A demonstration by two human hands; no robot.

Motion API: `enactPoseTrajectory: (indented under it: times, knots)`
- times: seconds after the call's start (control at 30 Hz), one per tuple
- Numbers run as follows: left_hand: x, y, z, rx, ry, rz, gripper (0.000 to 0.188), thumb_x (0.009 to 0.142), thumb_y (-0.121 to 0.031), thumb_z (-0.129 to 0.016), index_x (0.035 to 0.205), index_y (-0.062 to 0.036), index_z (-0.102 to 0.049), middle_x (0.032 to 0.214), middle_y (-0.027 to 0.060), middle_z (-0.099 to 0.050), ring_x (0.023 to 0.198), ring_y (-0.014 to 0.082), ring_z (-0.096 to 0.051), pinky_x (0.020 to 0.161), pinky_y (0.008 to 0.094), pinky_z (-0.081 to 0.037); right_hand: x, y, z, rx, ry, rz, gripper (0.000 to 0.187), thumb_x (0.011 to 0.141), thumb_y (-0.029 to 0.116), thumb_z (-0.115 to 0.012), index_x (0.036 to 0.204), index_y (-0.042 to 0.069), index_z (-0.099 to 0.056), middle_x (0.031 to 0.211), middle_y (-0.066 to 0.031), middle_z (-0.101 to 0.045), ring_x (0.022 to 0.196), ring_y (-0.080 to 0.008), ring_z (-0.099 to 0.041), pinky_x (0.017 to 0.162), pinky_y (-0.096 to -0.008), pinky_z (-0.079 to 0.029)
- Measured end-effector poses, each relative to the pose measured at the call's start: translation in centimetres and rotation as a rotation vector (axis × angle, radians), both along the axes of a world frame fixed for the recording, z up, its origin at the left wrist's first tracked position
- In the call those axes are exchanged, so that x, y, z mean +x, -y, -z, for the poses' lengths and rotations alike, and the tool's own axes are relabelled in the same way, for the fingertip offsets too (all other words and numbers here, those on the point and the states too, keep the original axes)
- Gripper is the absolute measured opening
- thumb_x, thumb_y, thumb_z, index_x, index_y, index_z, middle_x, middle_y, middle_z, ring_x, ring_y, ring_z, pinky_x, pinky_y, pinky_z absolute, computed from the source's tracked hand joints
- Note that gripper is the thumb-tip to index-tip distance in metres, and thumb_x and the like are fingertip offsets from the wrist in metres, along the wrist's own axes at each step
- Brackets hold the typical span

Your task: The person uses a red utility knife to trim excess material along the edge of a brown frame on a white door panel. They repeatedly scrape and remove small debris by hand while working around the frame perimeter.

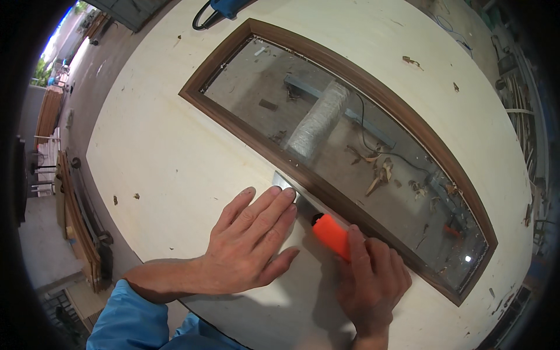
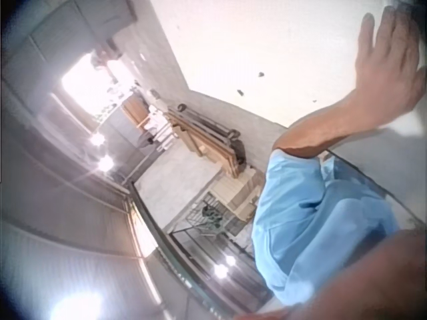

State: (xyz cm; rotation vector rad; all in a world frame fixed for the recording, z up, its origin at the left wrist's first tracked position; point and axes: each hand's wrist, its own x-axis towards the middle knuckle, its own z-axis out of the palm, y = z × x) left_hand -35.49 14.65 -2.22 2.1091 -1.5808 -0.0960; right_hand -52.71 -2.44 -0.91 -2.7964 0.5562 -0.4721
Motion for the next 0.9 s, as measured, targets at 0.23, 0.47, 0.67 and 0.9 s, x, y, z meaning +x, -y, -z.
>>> enactPoseTrajectory:
  times: [0.23, 0.47, 0.67, 0.9]
  knots:
    - [0.3, 0.3, 0.2, 0.004, -0.006, 0.020, 0.065, 0.081, -0.025, -0.084, 0.136, 0.0048, -0.068, 0.155, 0.0209, -0.059, 0.149, 0.0333, -0.054, 0.122, 0.0552, -0.037, -0.1, 0.3, -1.0, 0.134, -0.089, 0.065, 0.045, 0.091, 0.022, -0.078, 0.133, 0.004, -0.074, 0.089, -0.0066, -0.064, 0.074, -0.0265, -0.065, 0.064, -0.0400, -0.051]
    - [0.2, 0.5, 0.0, 0.025, -0.003, 0.014, 0.064, 0.082, -0.026, -0.083, 0.136, 0.0044, -0.067, 0.153, 0.0208, -0.062, 0.148, 0.0335, -0.055, 0.123, 0.0555, -0.035, 0.0, 0.5, -1.3, 0.182, -0.138, 0.065, 0.046, 0.092, 0.023, -0.077, 0.133, 0.004, -0.074, 0.088, -0.0063, -0.063, 0.070, -0.0265, -0.064, 0.062, -0.0400, -0.050]
    - [0.3, 0.7, 0.0, 0.042, -0.035, 0.010, 0.065, 0.084, -0.027, -0.079, 0.139, 0.0049, -0.066, 0.153, 0.0218, -0.061, 0.148, 0.0343, -0.056, 0.124, 0.0560, -0.034, 0.1, 0.2, -1.1, 0.173, -0.132, 0.079, 0.046, 0.095, 0.027, -0.075, 0.135, 0.005, -0.073, 0.089, -0.0067, -0.065, 0.070, -0.0273, -0.064, 0.062, -0.0397, -0.050]
    - [0.1, 0.9, -0.1, 0.078, -0.012, 0.004, 0.062, 0.089, -0.030, -0.076, 0.139, 0.0054, -0.066, 0.153, 0.0218, -0.062, 0.146, 0.0354, -0.056, 0.123, 0.0560, -0.035, 0.2, -0.8, -0.1, 0.063, -0.065, 0.124, 0.042, 0.095, 0.028, -0.075, 0.131, 0.006, -0.076, 0.090, -0.0063, -0.065, 0.069, -0.0271, -0.064, 0.062, -0.0397, -0.050]
